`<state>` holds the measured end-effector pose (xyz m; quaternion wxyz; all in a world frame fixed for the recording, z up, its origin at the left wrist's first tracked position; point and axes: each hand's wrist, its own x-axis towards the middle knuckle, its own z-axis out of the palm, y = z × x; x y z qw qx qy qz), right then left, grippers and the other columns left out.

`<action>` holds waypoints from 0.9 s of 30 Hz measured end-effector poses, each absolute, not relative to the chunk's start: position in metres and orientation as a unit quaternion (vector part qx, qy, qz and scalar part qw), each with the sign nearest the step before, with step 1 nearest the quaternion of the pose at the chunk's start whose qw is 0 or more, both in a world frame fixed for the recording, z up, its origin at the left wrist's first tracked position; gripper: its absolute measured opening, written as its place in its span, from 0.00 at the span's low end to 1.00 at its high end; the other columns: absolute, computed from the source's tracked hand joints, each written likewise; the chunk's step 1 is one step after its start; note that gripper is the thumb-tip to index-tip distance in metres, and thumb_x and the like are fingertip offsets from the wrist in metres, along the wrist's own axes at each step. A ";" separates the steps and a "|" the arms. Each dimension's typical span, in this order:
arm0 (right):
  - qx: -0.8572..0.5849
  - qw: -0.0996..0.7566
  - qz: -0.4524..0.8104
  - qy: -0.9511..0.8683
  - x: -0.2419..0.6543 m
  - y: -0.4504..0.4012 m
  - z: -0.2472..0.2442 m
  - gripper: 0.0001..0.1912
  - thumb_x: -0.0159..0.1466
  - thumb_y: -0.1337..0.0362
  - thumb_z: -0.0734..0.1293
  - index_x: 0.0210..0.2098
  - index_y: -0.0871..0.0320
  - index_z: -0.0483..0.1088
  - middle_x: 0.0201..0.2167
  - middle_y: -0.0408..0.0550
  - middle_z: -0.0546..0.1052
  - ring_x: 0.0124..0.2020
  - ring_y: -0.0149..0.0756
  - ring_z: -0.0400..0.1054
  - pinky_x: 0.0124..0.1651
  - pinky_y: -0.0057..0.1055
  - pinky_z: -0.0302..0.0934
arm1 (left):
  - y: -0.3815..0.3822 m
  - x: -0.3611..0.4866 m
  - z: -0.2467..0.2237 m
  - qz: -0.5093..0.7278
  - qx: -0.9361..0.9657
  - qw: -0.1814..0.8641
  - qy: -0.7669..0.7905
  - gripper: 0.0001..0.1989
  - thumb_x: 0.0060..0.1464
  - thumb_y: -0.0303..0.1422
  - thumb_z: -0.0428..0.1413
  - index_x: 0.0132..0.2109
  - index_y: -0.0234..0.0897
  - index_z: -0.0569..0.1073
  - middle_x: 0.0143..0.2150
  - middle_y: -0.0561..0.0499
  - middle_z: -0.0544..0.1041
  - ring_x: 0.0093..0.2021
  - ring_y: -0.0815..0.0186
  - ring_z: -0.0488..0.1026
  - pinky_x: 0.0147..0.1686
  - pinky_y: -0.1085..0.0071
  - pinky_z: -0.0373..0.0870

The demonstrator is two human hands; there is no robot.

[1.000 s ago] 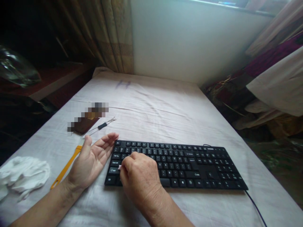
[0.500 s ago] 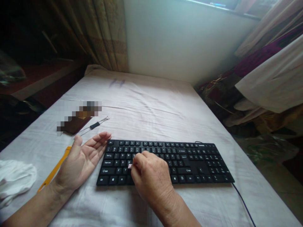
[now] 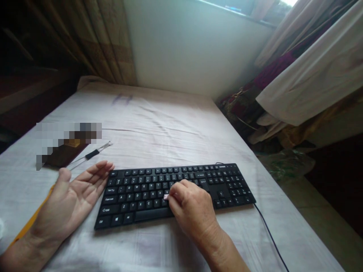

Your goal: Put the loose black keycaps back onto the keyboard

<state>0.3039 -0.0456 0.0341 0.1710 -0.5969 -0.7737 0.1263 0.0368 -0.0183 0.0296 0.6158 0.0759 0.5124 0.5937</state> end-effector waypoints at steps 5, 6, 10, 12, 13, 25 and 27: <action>-0.606 0.173 0.132 -0.765 0.313 -0.047 0.033 0.07 0.62 0.67 0.68 0.26 0.54 0.72 0.27 0.41 0.75 0.28 0.32 0.70 0.32 0.27 0.57 | -0.017 0.036 0.028 0.589 0.075 0.614 0.520 0.30 0.62 0.54 0.45 0.44 0.35 0.80 0.50 0.43 0.81 0.54 0.60 0.76 0.55 0.70 0.71; -0.608 0.174 0.133 -0.763 0.314 -0.047 0.034 0.07 0.62 0.66 0.68 0.26 0.54 0.72 0.27 0.41 0.75 0.28 0.33 0.70 0.32 0.28 0.57 | -0.017 0.036 0.028 0.588 0.076 0.615 0.520 0.30 0.62 0.55 0.45 0.44 0.35 0.80 0.50 0.43 0.81 0.54 0.60 0.76 0.54 0.71 0.72; -0.613 0.175 0.140 -0.758 0.318 -0.047 0.036 0.07 0.62 0.67 0.69 0.26 0.55 0.72 0.27 0.41 0.75 0.29 0.32 0.70 0.33 0.27 0.57 | -0.016 0.034 0.025 0.586 0.085 0.615 0.520 0.29 0.60 0.56 0.47 0.44 0.35 0.80 0.50 0.43 0.80 0.55 0.59 0.75 0.53 0.71 0.73; -0.618 0.168 0.138 -0.755 0.323 -0.046 0.037 0.07 0.62 0.67 0.69 0.27 0.55 0.72 0.28 0.41 0.75 0.29 0.33 0.70 0.33 0.28 0.58 | -0.017 0.034 0.025 0.585 0.086 0.613 0.524 0.29 0.60 0.56 0.48 0.44 0.35 0.80 0.50 0.43 0.81 0.55 0.59 0.75 0.53 0.71 0.73; -0.621 0.164 0.137 -0.754 0.327 -0.046 0.037 0.07 0.62 0.67 0.69 0.26 0.55 0.72 0.28 0.41 0.75 0.29 0.33 0.70 0.33 0.28 0.58 | -0.017 0.033 0.025 0.585 0.087 0.612 0.526 0.28 0.60 0.55 0.49 0.44 0.35 0.80 0.50 0.43 0.81 0.55 0.59 0.75 0.52 0.72 0.73; -0.646 0.127 0.121 -0.743 0.371 -0.048 0.041 0.07 0.64 0.67 0.67 0.29 0.54 0.75 0.31 0.42 0.77 0.33 0.33 0.73 0.35 0.28 0.60 | -0.015 0.026 0.021 0.564 0.056 0.619 0.543 0.24 0.61 0.52 0.48 0.45 0.40 0.79 0.51 0.49 0.81 0.58 0.60 0.72 0.47 0.77 0.74; -0.653 0.117 0.115 -0.740 0.377 -0.048 0.040 0.07 0.64 0.67 0.67 0.30 0.53 0.75 0.33 0.42 0.78 0.33 0.34 0.73 0.35 0.29 0.60 | -0.013 0.022 0.016 0.566 0.050 0.606 0.556 0.25 0.58 0.53 0.50 0.45 0.39 0.79 0.53 0.48 0.80 0.58 0.58 0.73 0.47 0.76 0.75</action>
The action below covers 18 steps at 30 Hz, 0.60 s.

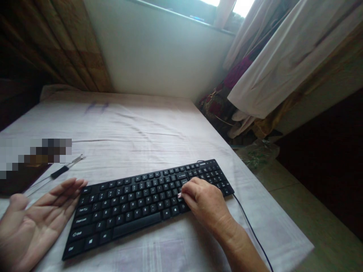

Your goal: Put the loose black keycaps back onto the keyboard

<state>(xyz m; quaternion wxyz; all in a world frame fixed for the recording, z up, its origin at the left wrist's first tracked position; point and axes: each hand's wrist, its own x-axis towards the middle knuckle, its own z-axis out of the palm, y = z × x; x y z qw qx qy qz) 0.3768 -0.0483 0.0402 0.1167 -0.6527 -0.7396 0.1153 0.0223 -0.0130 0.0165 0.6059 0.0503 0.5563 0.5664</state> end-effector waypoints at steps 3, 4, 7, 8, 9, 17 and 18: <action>-0.659 0.102 0.108 -0.737 0.384 -0.050 0.040 0.07 0.64 0.65 0.67 0.31 0.53 0.76 0.33 0.43 0.78 0.34 0.35 0.73 0.36 0.29 0.61 | -0.013 0.015 0.005 0.576 0.075 0.595 0.555 0.30 0.46 0.57 0.59 0.47 0.38 0.79 0.55 0.45 0.79 0.58 0.54 0.72 0.45 0.73 0.76; -0.662 0.098 0.100 -0.736 0.387 -0.051 0.040 0.07 0.64 0.65 0.66 0.31 0.53 0.76 0.33 0.43 0.78 0.34 0.36 0.73 0.36 0.30 0.61 | -0.013 0.012 0.001 0.576 0.086 0.602 0.547 0.31 0.45 0.57 0.60 0.47 0.38 0.79 0.56 0.44 0.78 0.59 0.53 0.72 0.45 0.73 0.76; -0.674 0.085 0.064 -0.731 0.397 -0.052 0.042 0.07 0.64 0.66 0.67 0.31 0.53 0.76 0.33 0.43 0.78 0.33 0.37 0.73 0.35 0.31 0.61 | -0.014 0.007 -0.009 0.579 0.101 0.606 0.537 0.32 0.43 0.58 0.61 0.47 0.38 0.80 0.55 0.44 0.78 0.59 0.52 0.72 0.45 0.71 0.76; -0.678 0.084 0.053 -0.728 0.400 -0.052 0.042 0.07 0.64 0.66 0.67 0.31 0.53 0.76 0.33 0.43 0.78 0.33 0.37 0.73 0.35 0.31 0.61 | -0.013 0.006 -0.011 0.580 0.102 0.606 0.535 0.33 0.42 0.59 0.61 0.46 0.38 0.80 0.55 0.44 0.79 0.59 0.52 0.72 0.46 0.71 0.76; -0.682 0.087 0.047 -0.725 0.402 -0.051 0.044 0.07 0.64 0.65 0.67 0.31 0.53 0.76 0.33 0.43 0.78 0.33 0.37 0.73 0.35 0.31 0.61 | -0.013 0.005 -0.013 0.581 0.103 0.607 0.533 0.33 0.42 0.59 0.61 0.46 0.38 0.80 0.54 0.44 0.79 0.59 0.52 0.72 0.46 0.71 0.76; -0.623 0.194 0.079 -0.754 0.387 -0.040 0.050 0.07 0.67 0.64 0.66 0.34 0.54 0.77 0.34 0.44 0.78 0.35 0.34 0.74 0.39 0.29 0.63 | -0.010 0.008 -0.012 0.581 0.095 0.607 0.534 0.35 0.40 0.61 0.61 0.46 0.38 0.80 0.55 0.44 0.78 0.59 0.52 0.71 0.46 0.70 0.75; -0.615 0.199 0.086 -0.758 0.383 -0.038 0.049 0.07 0.67 0.65 0.66 0.34 0.54 0.77 0.35 0.44 0.78 0.35 0.34 0.73 0.39 0.29 0.63 | -0.011 0.008 -0.011 0.580 0.092 0.605 0.538 0.35 0.39 0.60 0.62 0.46 0.37 0.80 0.55 0.44 0.79 0.59 0.52 0.72 0.45 0.70 0.75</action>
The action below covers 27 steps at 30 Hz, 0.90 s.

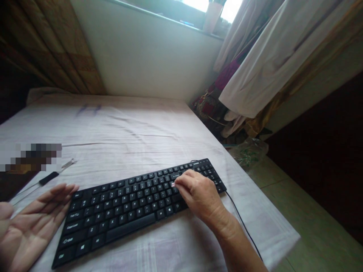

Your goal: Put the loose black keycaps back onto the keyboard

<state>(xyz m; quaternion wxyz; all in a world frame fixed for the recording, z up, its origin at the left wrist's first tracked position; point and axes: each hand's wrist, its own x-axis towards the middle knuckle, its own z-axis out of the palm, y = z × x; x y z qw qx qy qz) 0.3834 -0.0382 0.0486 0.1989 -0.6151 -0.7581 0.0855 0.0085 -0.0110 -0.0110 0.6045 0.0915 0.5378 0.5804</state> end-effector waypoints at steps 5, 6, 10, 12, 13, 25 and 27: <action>-0.608 0.198 0.098 -0.763 0.377 -0.032 0.037 0.07 0.67 0.67 0.66 0.34 0.54 0.77 0.35 0.45 0.78 0.36 0.35 0.73 0.40 0.30 0.64 | -0.012 0.012 -0.005 0.580 0.085 0.602 0.542 0.33 0.39 0.58 0.63 0.46 0.37 0.80 0.54 0.44 0.79 0.58 0.52 0.73 0.44 0.71 0.76; -0.602 0.201 0.106 -0.766 0.377 -0.032 0.035 0.07 0.67 0.67 0.66 0.34 0.54 0.77 0.35 0.45 0.78 0.35 0.35 0.73 0.40 0.30 0.64 | -0.012 0.012 -0.005 0.580 0.087 0.605 0.539 0.33 0.40 0.58 0.63 0.46 0.37 0.80 0.54 0.44 0.79 0.58 0.52 0.73 0.45 0.71 0.76; -0.581 0.199 0.109 -0.782 0.377 -0.031 0.030 0.08 0.67 0.66 0.66 0.35 0.54 0.77 0.36 0.45 0.78 0.36 0.34 0.73 0.39 0.29 0.64 | -0.011 0.007 -0.009 0.582 0.090 0.610 0.530 0.34 0.40 0.59 0.62 0.46 0.37 0.80 0.54 0.43 0.79 0.58 0.51 0.72 0.45 0.70 0.76; -0.573 0.182 0.097 -0.793 0.378 -0.031 0.029 0.08 0.67 0.66 0.66 0.36 0.54 0.78 0.37 0.46 0.78 0.36 0.34 0.73 0.39 0.29 0.64 | -0.011 0.004 -0.012 0.579 0.091 0.617 0.525 0.34 0.41 0.59 0.62 0.47 0.37 0.80 0.55 0.43 0.79 0.59 0.51 0.72 0.46 0.70 0.75; -0.569 0.173 0.088 -0.799 0.379 -0.031 0.030 0.08 0.67 0.66 0.66 0.36 0.53 0.78 0.36 0.46 0.79 0.35 0.34 0.73 0.38 0.29 0.63 | -0.011 0.003 -0.013 0.578 0.093 0.619 0.523 0.34 0.42 0.59 0.62 0.47 0.37 0.80 0.55 0.43 0.79 0.59 0.51 0.72 0.47 0.69 0.75; -0.589 0.069 0.014 -0.805 0.384 -0.036 0.043 0.10 0.68 0.66 0.63 0.35 0.55 0.77 0.35 0.47 0.78 0.34 0.36 0.72 0.36 0.30 0.62 | -0.011 0.013 0.000 0.569 0.071 0.601 0.557 0.29 0.44 0.57 0.60 0.44 0.39 0.80 0.54 0.44 0.79 0.58 0.53 0.73 0.44 0.72 0.76; -0.583 0.077 0.029 -0.808 0.376 -0.038 0.043 0.10 0.68 0.67 0.62 0.35 0.55 0.76 0.35 0.47 0.78 0.35 0.36 0.72 0.37 0.30 0.62 | -0.011 0.016 0.004 0.566 0.059 0.599 0.564 0.29 0.47 0.57 0.57 0.44 0.38 0.80 0.54 0.44 0.79 0.57 0.54 0.73 0.46 0.72 0.75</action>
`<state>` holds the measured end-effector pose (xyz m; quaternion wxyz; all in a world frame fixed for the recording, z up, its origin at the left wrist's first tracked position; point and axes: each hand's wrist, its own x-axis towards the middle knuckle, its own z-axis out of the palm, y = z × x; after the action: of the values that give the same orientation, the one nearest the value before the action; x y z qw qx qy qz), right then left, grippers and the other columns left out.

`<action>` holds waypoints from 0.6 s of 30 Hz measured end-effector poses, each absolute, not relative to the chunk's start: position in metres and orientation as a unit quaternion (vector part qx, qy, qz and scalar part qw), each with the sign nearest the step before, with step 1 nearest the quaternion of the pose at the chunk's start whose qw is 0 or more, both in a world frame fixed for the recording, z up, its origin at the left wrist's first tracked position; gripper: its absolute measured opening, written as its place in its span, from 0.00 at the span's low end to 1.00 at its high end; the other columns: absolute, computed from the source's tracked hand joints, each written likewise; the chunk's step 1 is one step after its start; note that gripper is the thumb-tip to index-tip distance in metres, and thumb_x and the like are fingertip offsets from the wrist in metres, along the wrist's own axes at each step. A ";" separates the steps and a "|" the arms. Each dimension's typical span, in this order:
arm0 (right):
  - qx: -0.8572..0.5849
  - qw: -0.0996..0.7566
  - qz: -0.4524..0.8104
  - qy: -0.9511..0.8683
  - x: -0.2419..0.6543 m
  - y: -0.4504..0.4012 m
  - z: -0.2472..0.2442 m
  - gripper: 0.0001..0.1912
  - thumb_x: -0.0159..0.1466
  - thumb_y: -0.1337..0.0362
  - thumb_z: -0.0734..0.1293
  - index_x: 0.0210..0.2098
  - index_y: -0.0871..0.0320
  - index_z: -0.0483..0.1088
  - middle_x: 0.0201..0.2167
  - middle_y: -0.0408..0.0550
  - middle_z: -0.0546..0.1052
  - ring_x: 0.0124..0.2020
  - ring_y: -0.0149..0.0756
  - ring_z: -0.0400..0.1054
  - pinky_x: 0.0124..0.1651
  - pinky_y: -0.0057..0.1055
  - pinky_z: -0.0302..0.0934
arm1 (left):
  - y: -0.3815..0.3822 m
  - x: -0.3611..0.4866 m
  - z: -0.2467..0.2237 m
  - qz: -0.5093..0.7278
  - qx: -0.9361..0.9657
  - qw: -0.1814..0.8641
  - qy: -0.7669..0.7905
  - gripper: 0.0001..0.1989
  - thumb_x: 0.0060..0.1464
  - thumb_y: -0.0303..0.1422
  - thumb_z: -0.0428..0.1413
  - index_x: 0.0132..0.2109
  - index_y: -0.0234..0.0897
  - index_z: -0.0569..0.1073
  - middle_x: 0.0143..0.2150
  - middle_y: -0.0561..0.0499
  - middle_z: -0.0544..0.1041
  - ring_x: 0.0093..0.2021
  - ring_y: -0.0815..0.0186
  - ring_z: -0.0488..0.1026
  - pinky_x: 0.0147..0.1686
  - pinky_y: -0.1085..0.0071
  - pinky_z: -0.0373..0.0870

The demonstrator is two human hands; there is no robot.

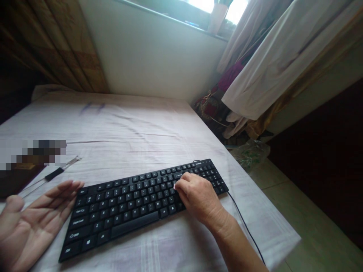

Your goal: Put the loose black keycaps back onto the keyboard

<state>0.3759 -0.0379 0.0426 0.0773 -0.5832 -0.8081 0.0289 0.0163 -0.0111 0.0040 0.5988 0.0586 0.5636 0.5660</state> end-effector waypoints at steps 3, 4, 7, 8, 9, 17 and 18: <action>-0.577 0.101 0.053 -0.809 0.363 -0.040 0.041 0.11 0.68 0.68 0.61 0.35 0.56 0.75 0.35 0.47 0.77 0.35 0.35 0.72 0.38 0.29 0.62 | -0.012 0.020 0.010 0.565 0.047 0.610 0.554 0.27 0.54 0.55 0.53 0.46 0.36 0.79 0.54 0.44 0.79 0.57 0.57 0.74 0.51 0.72 0.71; -0.577 0.109 0.060 -0.807 0.359 -0.040 0.041 0.11 0.68 0.68 0.61 0.35 0.56 0.75 0.35 0.47 0.77 0.35 0.35 0.71 0.38 0.29 0.62 | -0.012 0.021 0.012 0.566 0.046 0.613 0.549 0.27 0.56 0.53 0.52 0.46 0.36 0.79 0.53 0.43 0.79 0.57 0.58 0.74 0.52 0.73 0.71; -0.572 0.127 0.076 -0.806 0.347 -0.038 0.039 0.10 0.69 0.69 0.61 0.35 0.57 0.74 0.34 0.47 0.76 0.35 0.35 0.71 0.38 0.30 0.63 | -0.013 0.023 0.014 0.569 0.057 0.615 0.543 0.26 0.58 0.53 0.51 0.45 0.35 0.79 0.52 0.43 0.80 0.57 0.58 0.74 0.51 0.73 0.72; -0.568 0.133 0.083 -0.808 0.344 -0.038 0.039 0.10 0.69 0.69 0.61 0.35 0.57 0.74 0.34 0.47 0.76 0.35 0.35 0.71 0.38 0.30 0.63 | -0.013 0.024 0.014 0.570 0.063 0.613 0.543 0.26 0.58 0.53 0.51 0.45 0.35 0.79 0.52 0.42 0.80 0.57 0.57 0.74 0.50 0.73 0.73; -0.562 0.139 0.091 -0.810 0.340 -0.037 0.038 0.10 0.69 0.69 0.61 0.35 0.56 0.74 0.34 0.47 0.76 0.35 0.35 0.71 0.39 0.29 0.63 | -0.014 0.024 0.014 0.569 0.066 0.614 0.543 0.27 0.58 0.54 0.51 0.44 0.35 0.79 0.52 0.42 0.80 0.57 0.57 0.74 0.50 0.74 0.73; -0.536 0.159 0.118 -0.821 0.315 -0.034 0.037 0.10 0.69 0.69 0.62 0.35 0.56 0.74 0.34 0.46 0.76 0.34 0.34 0.70 0.38 0.28 0.61 | -0.013 0.028 0.019 0.572 0.059 0.615 0.539 0.26 0.61 0.51 0.48 0.41 0.35 0.81 0.48 0.43 0.81 0.54 0.59 0.76 0.46 0.76 0.76; -0.537 0.155 0.117 -0.821 0.313 -0.033 0.037 0.10 0.68 0.70 0.62 0.35 0.56 0.74 0.33 0.46 0.76 0.34 0.34 0.70 0.37 0.28 0.61 | -0.013 0.028 0.019 0.572 0.063 0.617 0.538 0.26 0.61 0.51 0.48 0.42 0.35 0.81 0.48 0.43 0.81 0.54 0.59 0.76 0.47 0.75 0.76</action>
<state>0.3126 -0.0333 0.0366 0.1551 -0.5368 -0.8210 0.1171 0.0282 -0.0128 0.0193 0.6165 0.0625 0.5377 0.5717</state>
